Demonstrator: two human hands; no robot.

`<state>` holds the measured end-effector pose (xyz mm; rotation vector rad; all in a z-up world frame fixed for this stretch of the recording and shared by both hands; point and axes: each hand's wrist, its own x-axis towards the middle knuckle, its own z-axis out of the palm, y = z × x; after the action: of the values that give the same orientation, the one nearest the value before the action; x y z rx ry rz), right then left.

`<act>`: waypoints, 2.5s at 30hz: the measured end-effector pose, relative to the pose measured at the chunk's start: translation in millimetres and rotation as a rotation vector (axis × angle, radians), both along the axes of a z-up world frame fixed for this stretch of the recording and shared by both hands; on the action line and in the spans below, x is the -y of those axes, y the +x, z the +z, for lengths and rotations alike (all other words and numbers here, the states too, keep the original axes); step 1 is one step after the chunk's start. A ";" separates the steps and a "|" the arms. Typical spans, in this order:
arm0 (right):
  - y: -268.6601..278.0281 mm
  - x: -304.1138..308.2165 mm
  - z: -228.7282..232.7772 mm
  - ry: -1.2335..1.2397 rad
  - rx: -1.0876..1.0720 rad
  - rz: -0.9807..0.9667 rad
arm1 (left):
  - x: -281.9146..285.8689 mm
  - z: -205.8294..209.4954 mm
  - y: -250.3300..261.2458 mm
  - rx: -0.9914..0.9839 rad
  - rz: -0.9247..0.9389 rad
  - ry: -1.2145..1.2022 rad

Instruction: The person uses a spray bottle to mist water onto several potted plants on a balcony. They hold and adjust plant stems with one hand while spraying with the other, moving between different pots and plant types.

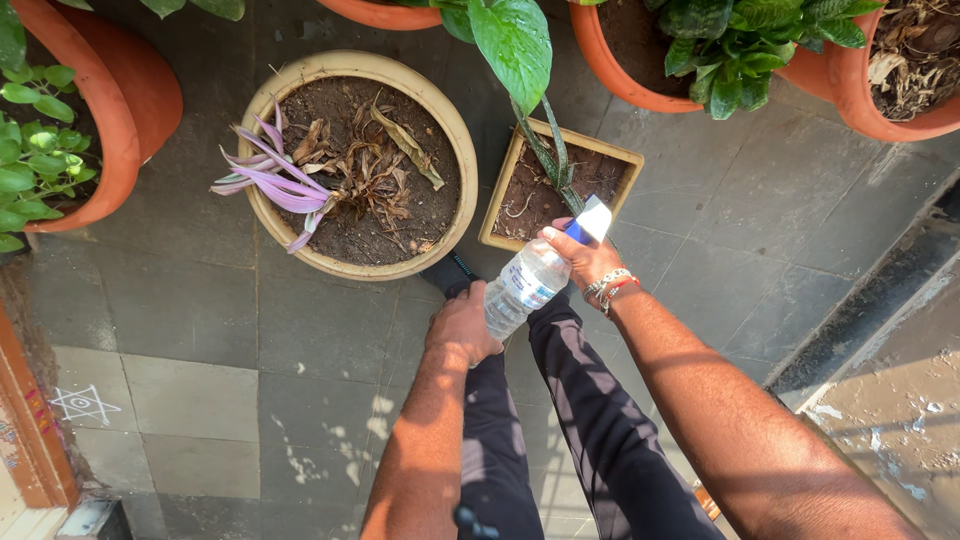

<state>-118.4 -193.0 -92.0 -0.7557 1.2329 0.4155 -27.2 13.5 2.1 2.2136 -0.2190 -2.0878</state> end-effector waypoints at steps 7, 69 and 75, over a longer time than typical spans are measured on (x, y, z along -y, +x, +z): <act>-6.9 -7.2 -2.4 -0.001 -0.052 0.039 | -3.7 3.9 -0.3 -0.007 0.009 0.014; 139.7 169.1 148.2 -0.315 0.526 -0.056 | 165.5 74.8 39.8 0.738 0.453 -0.536; 151.3 225.6 141.2 -0.463 0.509 0.222 | 233.2 49.7 37.1 0.579 0.534 -0.379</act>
<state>32.8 -418.6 49.1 -1.3115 0.7665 0.0954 9.9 -219.7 51.7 2.2452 -0.0406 -1.0226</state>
